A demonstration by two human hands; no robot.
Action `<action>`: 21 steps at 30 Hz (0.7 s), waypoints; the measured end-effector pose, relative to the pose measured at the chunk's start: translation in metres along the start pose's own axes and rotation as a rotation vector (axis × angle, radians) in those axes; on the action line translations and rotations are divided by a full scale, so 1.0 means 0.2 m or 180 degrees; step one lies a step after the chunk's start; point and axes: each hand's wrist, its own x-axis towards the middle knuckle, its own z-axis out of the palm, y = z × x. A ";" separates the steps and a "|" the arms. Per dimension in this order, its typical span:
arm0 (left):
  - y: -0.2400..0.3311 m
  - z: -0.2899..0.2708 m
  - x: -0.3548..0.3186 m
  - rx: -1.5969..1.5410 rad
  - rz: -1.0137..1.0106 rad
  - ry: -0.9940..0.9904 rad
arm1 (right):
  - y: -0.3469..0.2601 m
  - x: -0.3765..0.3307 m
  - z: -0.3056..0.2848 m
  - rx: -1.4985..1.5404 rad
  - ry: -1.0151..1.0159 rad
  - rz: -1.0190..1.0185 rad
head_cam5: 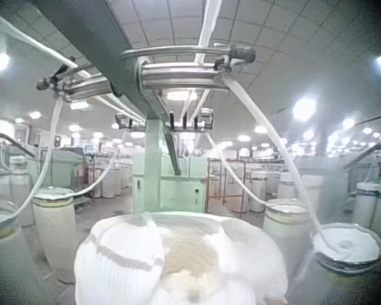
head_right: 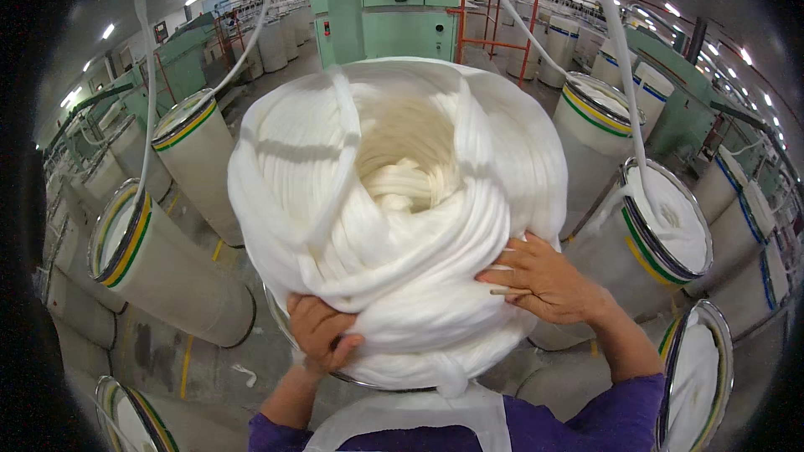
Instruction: The person removes metal lids from several large white bins, then pulls and arranges white textile roving from the bins. They use a thin wooden stick to guide and separate strands of roving, then place the roving into other bins. The person repeats this process across multiple bins.
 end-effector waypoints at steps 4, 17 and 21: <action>0.03 0.04 -0.06 -0.0032 -0.0092 -0.0034 | -0.05 0.02 -0.19 0.0131 -0.0441 0.0076; 0.02 0.04 -0.07 -0.0145 0.0004 0.0174 | 0.01 1.56 -0.55 -0.0826 0.0703 0.1254; 0.01 0.02 -0.09 -0.0097 -0.0052 0.0204 | 0.07 1.69 -0.51 -0.0738 0.1052 0.0916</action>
